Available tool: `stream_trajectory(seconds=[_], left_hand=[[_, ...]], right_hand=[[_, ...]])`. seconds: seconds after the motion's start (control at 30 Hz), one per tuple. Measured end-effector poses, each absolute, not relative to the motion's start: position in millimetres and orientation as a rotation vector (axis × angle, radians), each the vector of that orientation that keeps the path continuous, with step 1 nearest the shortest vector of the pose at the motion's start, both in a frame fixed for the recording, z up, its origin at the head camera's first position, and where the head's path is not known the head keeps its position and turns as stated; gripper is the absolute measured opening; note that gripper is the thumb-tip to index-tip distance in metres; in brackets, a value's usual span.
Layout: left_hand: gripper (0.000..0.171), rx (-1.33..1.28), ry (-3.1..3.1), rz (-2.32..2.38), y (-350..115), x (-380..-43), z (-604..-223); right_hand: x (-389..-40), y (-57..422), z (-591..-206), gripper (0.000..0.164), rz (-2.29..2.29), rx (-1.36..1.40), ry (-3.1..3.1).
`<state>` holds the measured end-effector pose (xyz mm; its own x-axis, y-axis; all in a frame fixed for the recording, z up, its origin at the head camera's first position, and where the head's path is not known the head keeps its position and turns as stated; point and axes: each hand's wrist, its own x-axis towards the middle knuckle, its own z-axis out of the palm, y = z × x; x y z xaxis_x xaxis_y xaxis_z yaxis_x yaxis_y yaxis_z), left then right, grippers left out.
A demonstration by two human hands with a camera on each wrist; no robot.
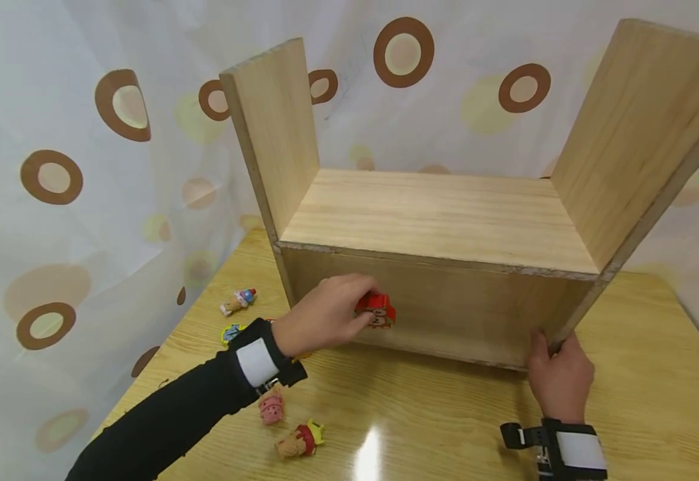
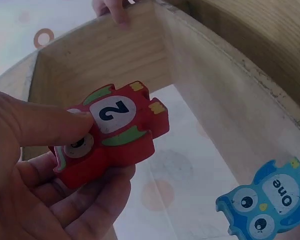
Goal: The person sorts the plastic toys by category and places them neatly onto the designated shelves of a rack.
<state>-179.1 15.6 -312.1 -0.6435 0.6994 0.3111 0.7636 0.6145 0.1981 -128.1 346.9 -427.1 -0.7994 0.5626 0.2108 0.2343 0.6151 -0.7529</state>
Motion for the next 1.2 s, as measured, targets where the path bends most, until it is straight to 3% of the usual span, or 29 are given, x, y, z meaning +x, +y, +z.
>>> stream_trajectory(seconds=[0.33, 1.2], left_hand=[[0.026, -1.094, -2.864, -0.390, 31, -203, -315], [0.022, -1.027, -2.925, -0.106, 42, -222, -341]], right_hand=[[-128, 348, -430, 0.050, 0.975, -0.614, -2.388], [-128, 344, -429, 0.048, 0.968, -0.607, -2.382]])
